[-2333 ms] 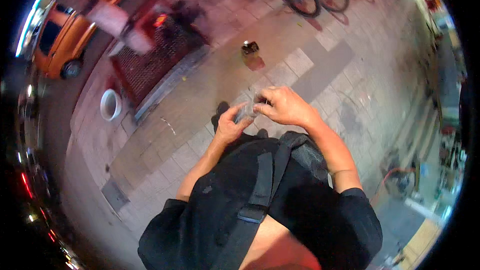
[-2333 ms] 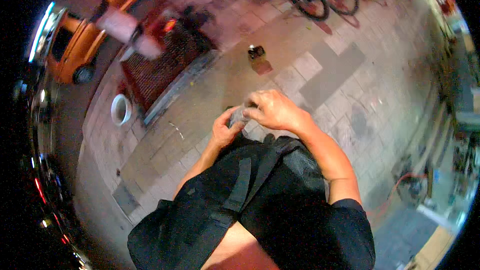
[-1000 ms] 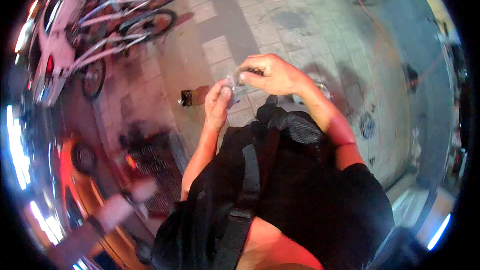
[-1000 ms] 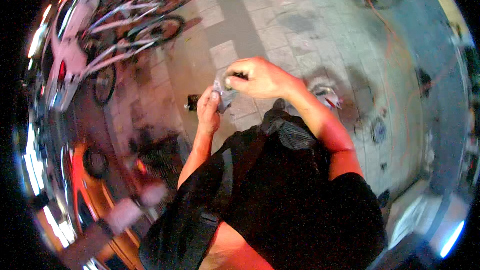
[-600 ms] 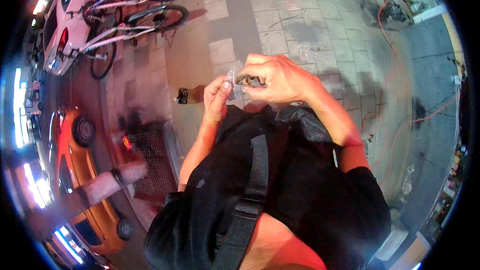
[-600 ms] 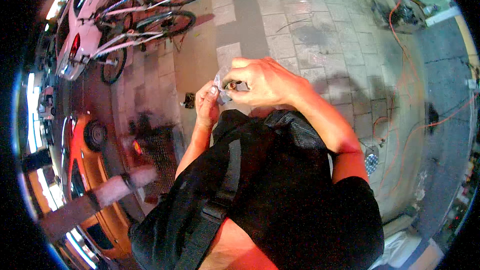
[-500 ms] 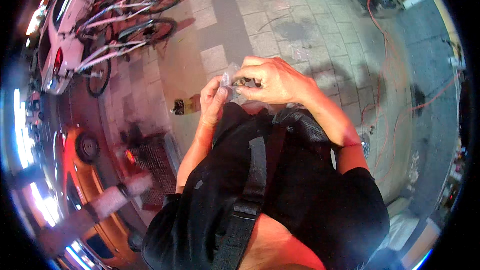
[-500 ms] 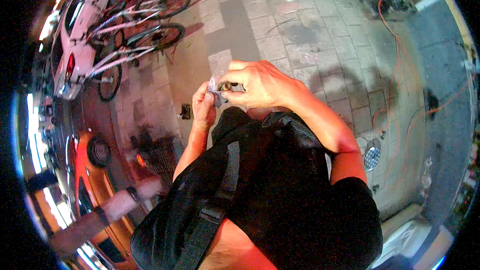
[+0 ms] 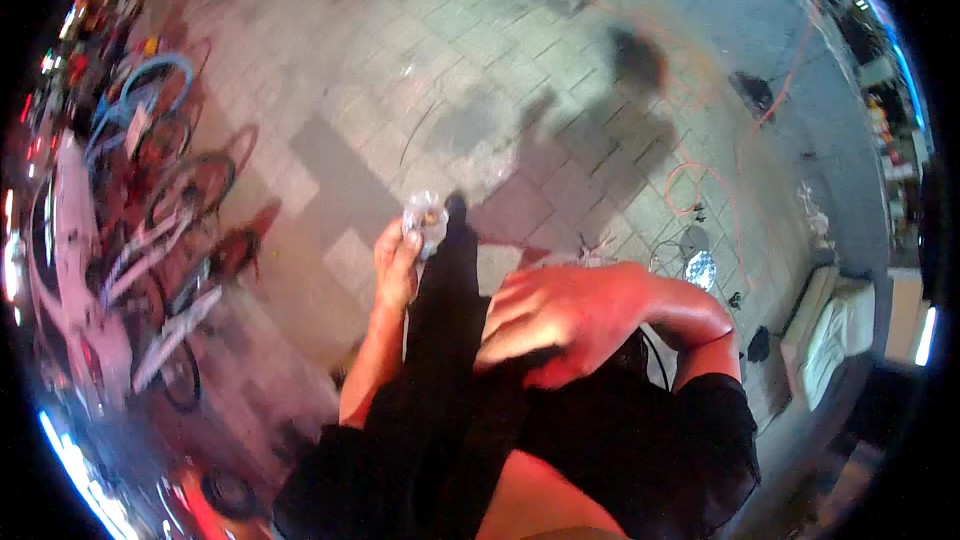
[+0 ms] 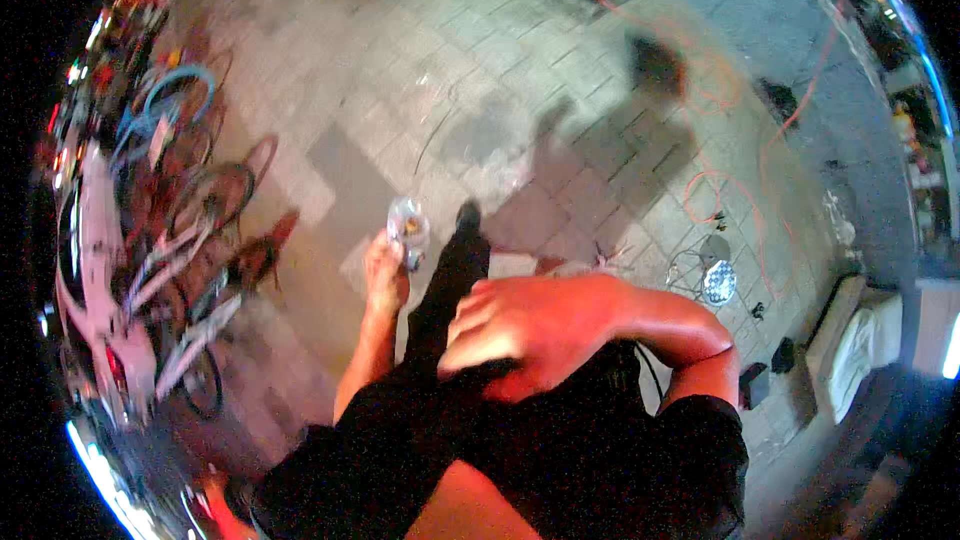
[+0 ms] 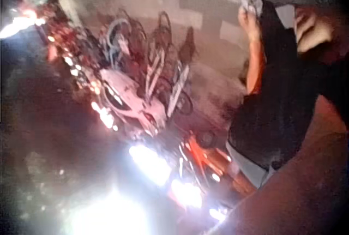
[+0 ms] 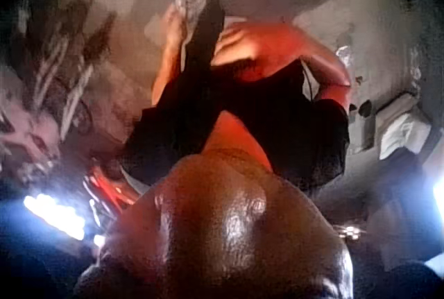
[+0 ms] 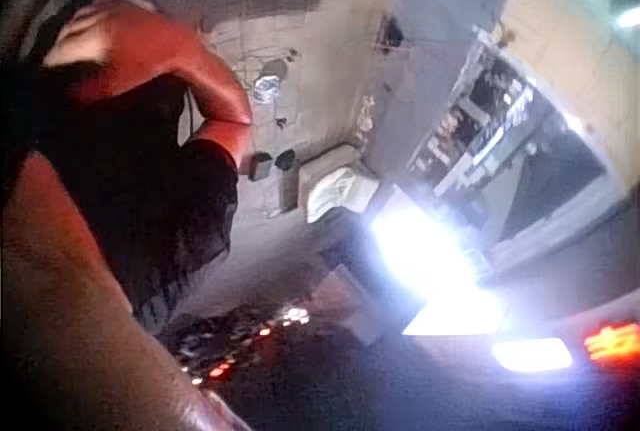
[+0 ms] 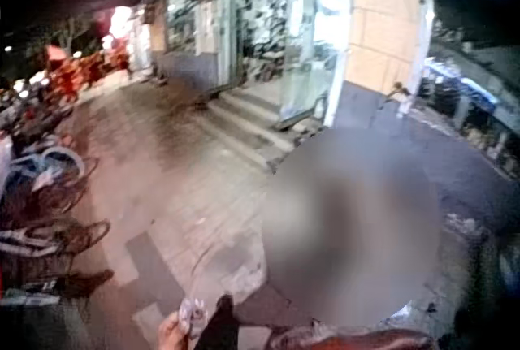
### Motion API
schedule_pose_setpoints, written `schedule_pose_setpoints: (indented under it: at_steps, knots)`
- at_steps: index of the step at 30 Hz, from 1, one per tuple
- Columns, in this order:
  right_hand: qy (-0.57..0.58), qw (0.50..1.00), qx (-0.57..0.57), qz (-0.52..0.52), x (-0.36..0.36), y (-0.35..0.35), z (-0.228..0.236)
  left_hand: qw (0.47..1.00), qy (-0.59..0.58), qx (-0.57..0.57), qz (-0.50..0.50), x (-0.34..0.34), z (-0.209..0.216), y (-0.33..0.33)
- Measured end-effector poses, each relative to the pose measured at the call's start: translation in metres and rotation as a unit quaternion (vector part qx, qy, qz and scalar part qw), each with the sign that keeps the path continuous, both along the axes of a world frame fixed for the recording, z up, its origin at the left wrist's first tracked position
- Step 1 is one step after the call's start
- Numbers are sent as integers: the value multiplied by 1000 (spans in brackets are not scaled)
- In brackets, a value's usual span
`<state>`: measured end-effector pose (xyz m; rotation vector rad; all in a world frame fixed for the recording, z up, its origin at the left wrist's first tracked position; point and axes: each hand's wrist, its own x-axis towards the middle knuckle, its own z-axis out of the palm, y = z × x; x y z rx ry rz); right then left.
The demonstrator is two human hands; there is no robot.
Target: The person sits on the sidewalk and assembles a small mechanical component by hand. They pick up a metal part, attach a smaller piece, and then use a grease gun to apply lubricant to the assembly.
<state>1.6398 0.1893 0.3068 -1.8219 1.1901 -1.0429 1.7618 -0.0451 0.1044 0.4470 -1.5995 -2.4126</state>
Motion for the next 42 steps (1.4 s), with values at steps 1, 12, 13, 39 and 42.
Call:
schedule_pose_setpoints:
  at_steps: [1,12,13,39,42]
  knots:
    - [10,999,-27,-28,-12,-11,0,1000,-1,-6,-20,-22,-10,-11]
    - [-88,991,-68,-68,-178,-61,62,991,8,30,-133,-254,9,-76]
    - [-42,991,-79,-101,-188,-58,64,989,16,37,-142,-271,10,-74]
    - [58,833,-530,-150,-568,3,166,979,-14,129,-158,-731,20,111]
    - [114,767,-586,-234,-594,-37,146,973,9,106,-203,-813,-13,116]
